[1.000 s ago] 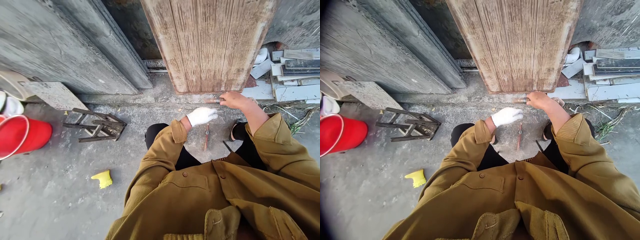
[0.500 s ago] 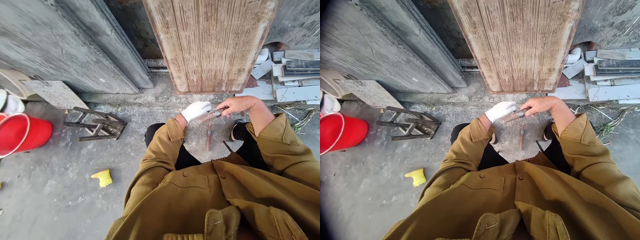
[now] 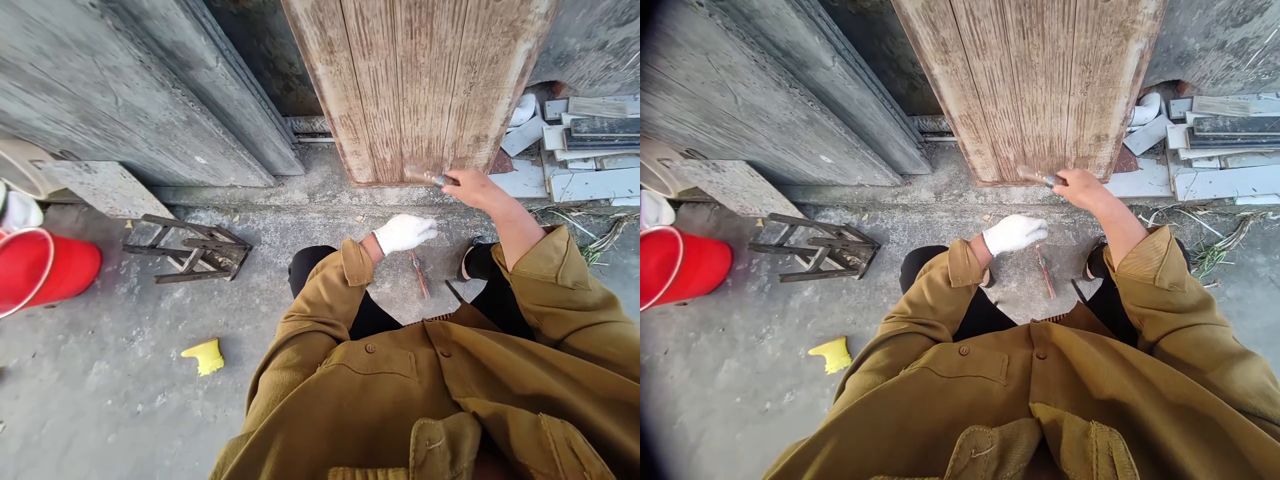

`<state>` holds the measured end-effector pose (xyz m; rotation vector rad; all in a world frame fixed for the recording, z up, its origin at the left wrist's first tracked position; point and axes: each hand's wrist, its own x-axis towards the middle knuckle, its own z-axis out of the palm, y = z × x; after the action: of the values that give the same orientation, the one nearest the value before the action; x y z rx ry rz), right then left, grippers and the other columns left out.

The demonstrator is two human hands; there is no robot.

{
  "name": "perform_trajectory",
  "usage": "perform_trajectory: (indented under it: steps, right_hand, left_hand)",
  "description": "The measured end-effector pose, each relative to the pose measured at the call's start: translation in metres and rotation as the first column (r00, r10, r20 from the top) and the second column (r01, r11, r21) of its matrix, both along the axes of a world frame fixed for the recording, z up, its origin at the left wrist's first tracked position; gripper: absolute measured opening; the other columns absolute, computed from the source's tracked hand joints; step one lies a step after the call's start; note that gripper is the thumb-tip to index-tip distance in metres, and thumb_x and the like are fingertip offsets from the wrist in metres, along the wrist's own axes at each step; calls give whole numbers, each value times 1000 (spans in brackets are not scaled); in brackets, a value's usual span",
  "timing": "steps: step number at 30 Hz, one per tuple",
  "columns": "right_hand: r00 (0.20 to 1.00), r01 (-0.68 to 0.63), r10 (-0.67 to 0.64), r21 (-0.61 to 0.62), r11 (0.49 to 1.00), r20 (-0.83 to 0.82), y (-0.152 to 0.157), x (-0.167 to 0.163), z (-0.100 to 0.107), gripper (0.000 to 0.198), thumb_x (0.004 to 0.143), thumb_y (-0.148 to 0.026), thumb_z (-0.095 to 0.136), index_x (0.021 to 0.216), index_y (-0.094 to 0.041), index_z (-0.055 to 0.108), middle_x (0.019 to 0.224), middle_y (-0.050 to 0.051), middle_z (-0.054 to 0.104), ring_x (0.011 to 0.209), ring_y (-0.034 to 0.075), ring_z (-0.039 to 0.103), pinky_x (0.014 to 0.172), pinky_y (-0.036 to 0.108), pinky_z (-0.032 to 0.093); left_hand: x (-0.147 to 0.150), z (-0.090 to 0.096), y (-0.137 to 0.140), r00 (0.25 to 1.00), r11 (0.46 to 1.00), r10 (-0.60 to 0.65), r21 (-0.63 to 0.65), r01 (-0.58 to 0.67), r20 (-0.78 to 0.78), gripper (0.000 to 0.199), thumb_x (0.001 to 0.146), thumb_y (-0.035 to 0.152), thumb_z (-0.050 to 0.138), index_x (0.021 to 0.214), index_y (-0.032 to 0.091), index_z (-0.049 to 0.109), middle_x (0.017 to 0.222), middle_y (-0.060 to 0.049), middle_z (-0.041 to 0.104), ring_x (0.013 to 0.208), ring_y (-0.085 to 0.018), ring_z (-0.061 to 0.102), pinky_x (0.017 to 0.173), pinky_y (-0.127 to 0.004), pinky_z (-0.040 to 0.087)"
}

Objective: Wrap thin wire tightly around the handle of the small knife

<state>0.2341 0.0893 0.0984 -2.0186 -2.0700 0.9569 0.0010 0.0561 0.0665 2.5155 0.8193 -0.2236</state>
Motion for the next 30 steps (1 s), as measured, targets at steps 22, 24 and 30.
perform_trajectory:
  steps: [22,24,30]
  right_hand:
    - [794,-482,286,-268,834,-537,-12,16,31,48,84,-51,79,123,-24,83,96,4,78,80,19,66,80,34,53]
    - [808,-277,126,-182,943,-576,-13,19,34,45,88,-54,78,118,-21,81,96,7,76,79,18,65,78,34,55]
    - [894,75,-98,-70,995,-437,-5,20,22,39,96,-58,72,104,-21,78,80,8,69,75,21,64,75,38,56]
  left_hand:
    - [-14,-11,23,970,972,224,-98,-215,93,38,114,34,39,116,18,74,101,-7,77,94,-23,74,86,-32,52]
    - [-9,-12,18,972,974,208,-112,-196,107,41,116,38,38,119,19,74,102,-6,78,95,-23,74,86,-33,53]
    - [-1,-12,7,989,990,142,-25,-141,43,39,117,45,42,125,23,74,110,-6,80,100,-24,76,84,-31,50]
